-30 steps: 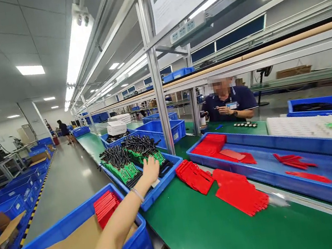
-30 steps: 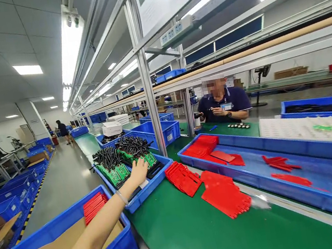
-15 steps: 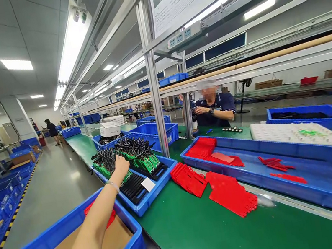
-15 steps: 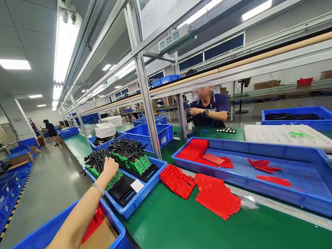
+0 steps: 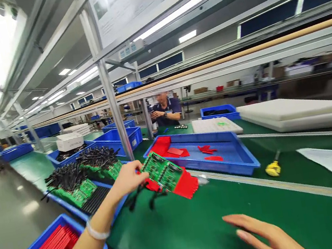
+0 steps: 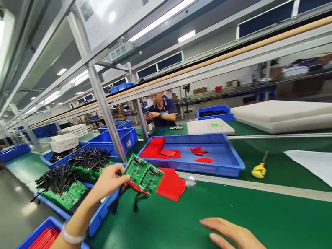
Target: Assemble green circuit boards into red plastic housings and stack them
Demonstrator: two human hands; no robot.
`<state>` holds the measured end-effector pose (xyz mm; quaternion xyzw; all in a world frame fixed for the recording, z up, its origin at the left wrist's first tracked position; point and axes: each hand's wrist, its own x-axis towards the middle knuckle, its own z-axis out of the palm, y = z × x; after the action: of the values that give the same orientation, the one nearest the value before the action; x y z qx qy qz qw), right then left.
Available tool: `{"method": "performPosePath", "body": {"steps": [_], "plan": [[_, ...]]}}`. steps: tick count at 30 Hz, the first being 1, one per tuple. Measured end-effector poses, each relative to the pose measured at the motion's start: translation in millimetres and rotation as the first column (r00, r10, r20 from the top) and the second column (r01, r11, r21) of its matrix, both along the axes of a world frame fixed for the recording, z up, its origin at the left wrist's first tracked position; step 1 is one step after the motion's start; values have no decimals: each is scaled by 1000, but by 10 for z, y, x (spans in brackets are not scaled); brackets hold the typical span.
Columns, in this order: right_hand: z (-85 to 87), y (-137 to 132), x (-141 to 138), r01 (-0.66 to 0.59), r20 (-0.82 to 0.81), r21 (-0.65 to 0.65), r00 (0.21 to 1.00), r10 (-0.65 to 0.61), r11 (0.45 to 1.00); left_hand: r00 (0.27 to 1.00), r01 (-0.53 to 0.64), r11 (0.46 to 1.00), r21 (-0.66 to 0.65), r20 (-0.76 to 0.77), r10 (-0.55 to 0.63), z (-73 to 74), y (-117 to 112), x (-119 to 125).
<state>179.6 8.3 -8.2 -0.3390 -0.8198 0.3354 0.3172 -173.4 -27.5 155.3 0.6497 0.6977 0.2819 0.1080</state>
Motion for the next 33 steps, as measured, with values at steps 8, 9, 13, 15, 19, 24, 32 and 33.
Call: {"method": "performPosePath", "body": {"steps": [8,9,13,15,19,24,32,33], "plan": [[124,113,-33,57,-588,-386,754,-293,921,413,583,779,-233,910,-37,-1217,337,1279],[88,136,0,91,-593,-399,734,-333,912,369,604,757,-249,929,11,-1337,365,1368],[-10,198,75,155,-569,-485,691,-445,861,291,636,722,-274,951,105,-1645,437,1642],[-23,214,84,193,-541,-477,705,-459,858,273,579,783,-226,959,74,-1712,439,1732],[-33,225,111,437,-349,-108,825,-445,893,325,450,890,-73,942,-88,-1785,392,1776],[-89,206,139,502,-147,381,862,-485,776,386,512,859,-4,894,-226,-1879,324,1710],[-131,200,146,406,-93,619,888,-450,673,412,485,872,68,862,-296,-1835,269,1719],[-137,202,147,405,-101,625,890,-445,668,415,479,875,69,860,-295,-1836,268,1720]]}}
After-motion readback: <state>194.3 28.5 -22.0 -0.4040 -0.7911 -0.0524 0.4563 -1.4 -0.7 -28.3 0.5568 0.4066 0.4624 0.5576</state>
